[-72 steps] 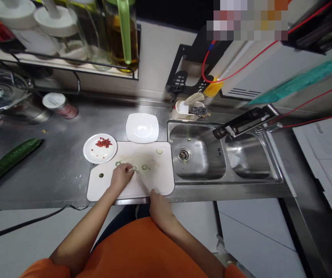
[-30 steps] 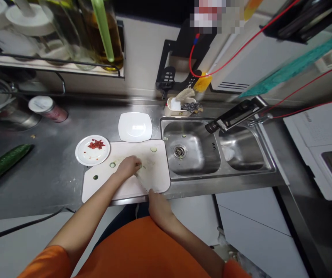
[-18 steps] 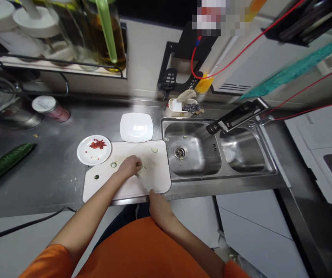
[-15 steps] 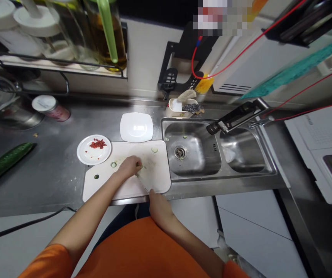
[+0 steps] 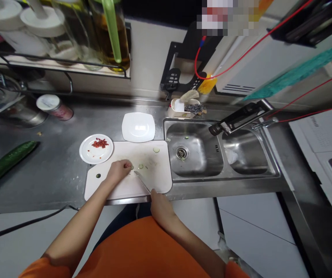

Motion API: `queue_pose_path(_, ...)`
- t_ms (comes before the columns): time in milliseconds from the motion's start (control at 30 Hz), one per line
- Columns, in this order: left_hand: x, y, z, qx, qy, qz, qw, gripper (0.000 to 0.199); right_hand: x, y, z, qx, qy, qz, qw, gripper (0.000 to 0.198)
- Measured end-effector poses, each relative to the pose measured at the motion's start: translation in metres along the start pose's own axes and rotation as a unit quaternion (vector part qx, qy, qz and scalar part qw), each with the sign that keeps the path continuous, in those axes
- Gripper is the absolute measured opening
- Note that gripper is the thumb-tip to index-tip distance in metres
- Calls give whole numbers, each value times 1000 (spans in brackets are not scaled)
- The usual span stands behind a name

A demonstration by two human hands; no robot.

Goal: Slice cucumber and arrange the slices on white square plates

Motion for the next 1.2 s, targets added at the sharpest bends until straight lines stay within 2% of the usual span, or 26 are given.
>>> queue_pose_path(67,1,2,-5,15,-7,19,1000,16,0,0,0,-1,1,-1,1000,37)
queue_pose_path(267,11,8,-20,61,-79,52,994,20,5,-4,1,-18,-28,0,999,37)
queue_pose_path(500,27,15,-28,46,-111,47,992,24,2,7,2,-30,-46,-9,998,37)
queue_pose_path(800,29,16,-26,48,-126,43,990,23,-3,24,2,-41,-52,-21,998,32)
queue_pose_path(1200,30,19,-25,63,-134,52,988,21,-2,29,2,-19,-46,-6,999,34)
Point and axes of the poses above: each hand's wrist, its own z-axis towards the middle knuckle, its own x-axis out of the palm, y = z × x, the point moved 1 cm from there along z, towards the middle knuckle, and after that the axes turned 12 degrees about x, right-handed, at the moved point
